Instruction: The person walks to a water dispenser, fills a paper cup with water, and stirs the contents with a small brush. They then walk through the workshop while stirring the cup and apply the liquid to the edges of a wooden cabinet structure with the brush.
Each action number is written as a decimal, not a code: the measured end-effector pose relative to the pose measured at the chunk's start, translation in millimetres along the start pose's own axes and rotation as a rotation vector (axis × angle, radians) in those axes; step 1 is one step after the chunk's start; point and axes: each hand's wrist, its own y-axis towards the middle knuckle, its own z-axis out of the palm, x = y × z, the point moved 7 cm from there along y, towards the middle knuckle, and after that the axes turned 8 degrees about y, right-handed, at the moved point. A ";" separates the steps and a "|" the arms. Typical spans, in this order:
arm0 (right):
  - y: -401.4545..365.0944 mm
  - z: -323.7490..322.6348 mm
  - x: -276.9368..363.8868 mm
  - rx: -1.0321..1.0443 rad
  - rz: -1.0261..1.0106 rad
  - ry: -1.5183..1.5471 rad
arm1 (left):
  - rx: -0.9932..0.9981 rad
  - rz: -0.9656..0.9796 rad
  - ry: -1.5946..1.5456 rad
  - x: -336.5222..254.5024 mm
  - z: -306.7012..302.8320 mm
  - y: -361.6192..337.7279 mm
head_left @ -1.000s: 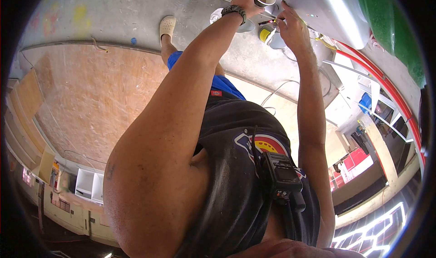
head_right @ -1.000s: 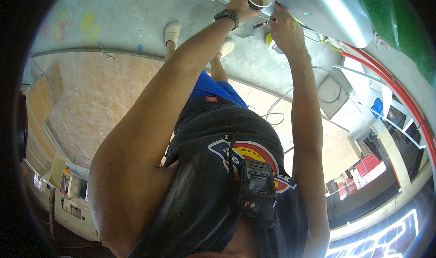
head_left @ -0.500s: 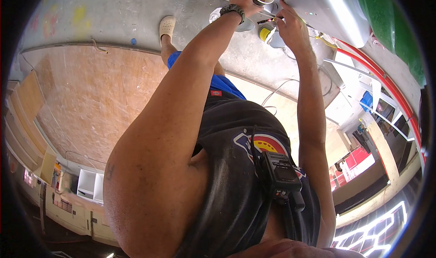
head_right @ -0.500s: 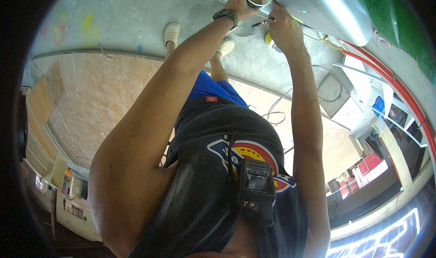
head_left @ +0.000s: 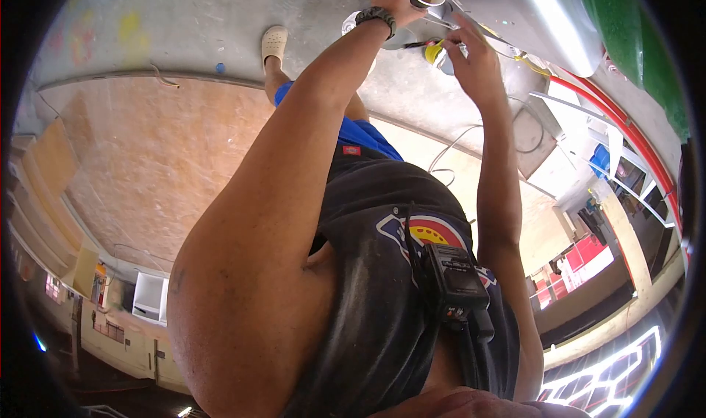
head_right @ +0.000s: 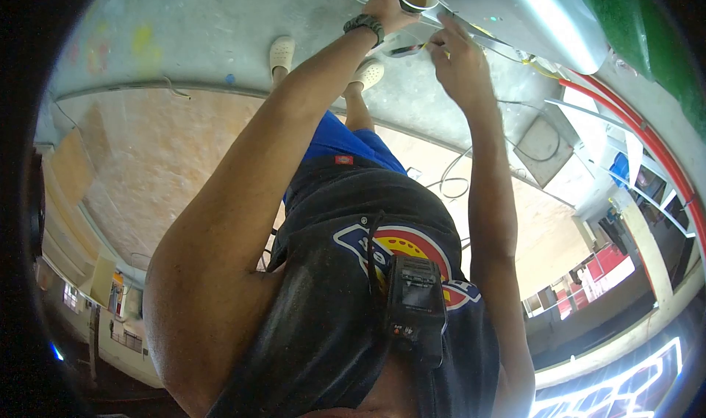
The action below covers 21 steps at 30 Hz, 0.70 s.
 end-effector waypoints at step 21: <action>17.0 71.7 -55.9 -0.429 0.343 1.862 | 0.158 0.135 0.234 24.7 -46.1 -63.7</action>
